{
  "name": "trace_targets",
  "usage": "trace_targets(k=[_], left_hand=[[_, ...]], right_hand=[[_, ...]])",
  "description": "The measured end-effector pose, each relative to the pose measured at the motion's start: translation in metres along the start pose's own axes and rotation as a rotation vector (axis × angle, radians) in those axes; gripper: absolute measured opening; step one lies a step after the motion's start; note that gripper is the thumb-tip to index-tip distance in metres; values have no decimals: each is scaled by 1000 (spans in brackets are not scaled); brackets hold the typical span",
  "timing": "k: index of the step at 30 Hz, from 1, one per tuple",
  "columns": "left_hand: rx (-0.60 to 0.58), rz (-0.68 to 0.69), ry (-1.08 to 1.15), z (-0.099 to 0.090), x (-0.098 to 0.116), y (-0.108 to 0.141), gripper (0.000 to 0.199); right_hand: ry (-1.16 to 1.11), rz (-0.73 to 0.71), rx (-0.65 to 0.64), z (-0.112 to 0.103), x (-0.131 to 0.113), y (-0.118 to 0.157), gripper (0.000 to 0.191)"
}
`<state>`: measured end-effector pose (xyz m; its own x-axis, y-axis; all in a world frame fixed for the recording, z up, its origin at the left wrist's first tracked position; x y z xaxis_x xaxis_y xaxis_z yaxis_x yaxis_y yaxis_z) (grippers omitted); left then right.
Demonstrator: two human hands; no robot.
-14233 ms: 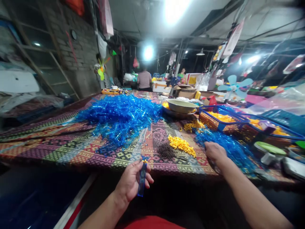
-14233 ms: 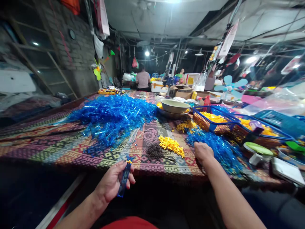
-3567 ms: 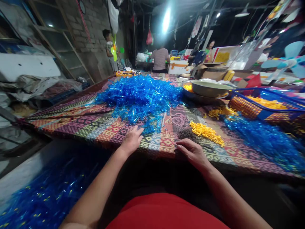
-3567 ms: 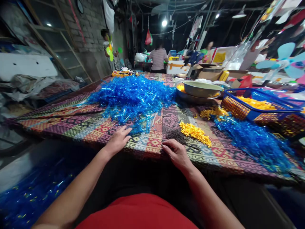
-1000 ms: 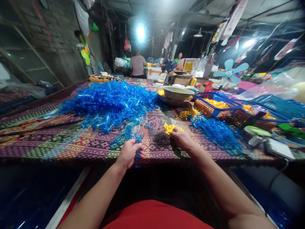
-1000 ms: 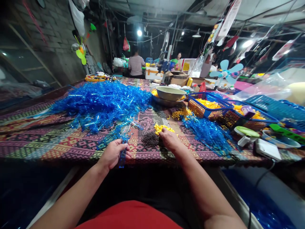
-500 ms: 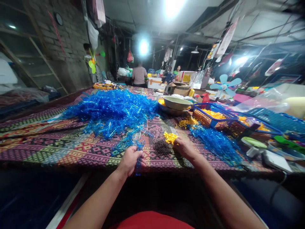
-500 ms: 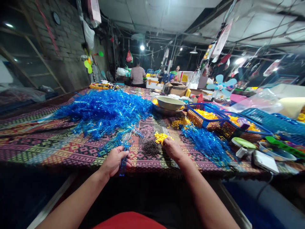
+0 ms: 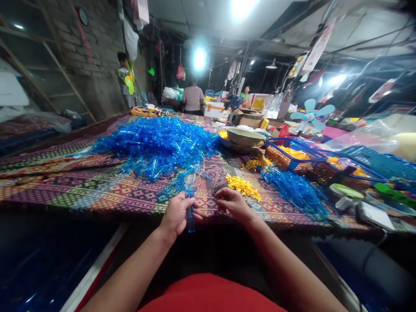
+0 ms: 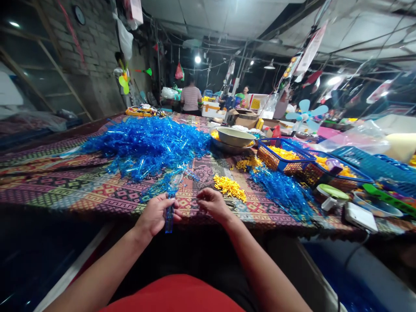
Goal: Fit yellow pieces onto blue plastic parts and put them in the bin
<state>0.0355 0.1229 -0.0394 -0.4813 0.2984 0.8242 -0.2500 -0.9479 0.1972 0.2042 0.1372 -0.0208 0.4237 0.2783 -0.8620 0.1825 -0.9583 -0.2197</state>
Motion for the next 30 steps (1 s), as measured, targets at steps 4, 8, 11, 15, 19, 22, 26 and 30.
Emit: trace_targets(k=[4, 8, 11, 15, 19, 22, 26, 30], left_hand=[[33, -11, 47, -9, -1, 18, 10], [84, 4, 63, -22, -1, 28, 10], [73, 3, 91, -27, -1, 31, 12], [47, -8, 94, -27, -4, 34, 12], [18, -47, 60, -25, -10, 37, 12], [10, -62, 43, -25, -13, 39, 13], [16, -69, 39, -25, -14, 40, 14], [20, -52, 5, -23, -14, 40, 16]], right_hand=[[364, -298, 43, 33, -31, 0, 10], [575, -418, -50, 45, -38, 1, 21], [557, -377, 45, 24, -38, 1, 14], [632, -278, 18, 17, -29, 0, 13], [793, -238, -101, 36, -23, 0, 16], [848, -240, -186, 46, -23, -2, 16], [819, -250, -181, 44, -26, -3, 16], [769, -255, -169, 41, -25, -1, 16]])
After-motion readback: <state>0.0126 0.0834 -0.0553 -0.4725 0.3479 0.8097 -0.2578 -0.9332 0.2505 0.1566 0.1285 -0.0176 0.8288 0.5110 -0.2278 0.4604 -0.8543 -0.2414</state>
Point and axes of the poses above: each hand's wrist, its own y-axis away from the middle knuckle, its own z-axis out of the palm, x = y × z, the point moved 8 cm from there along -y, towards the middle knuckle, and after that the axes turned 6 degrees about y, right-handed, at the moved point
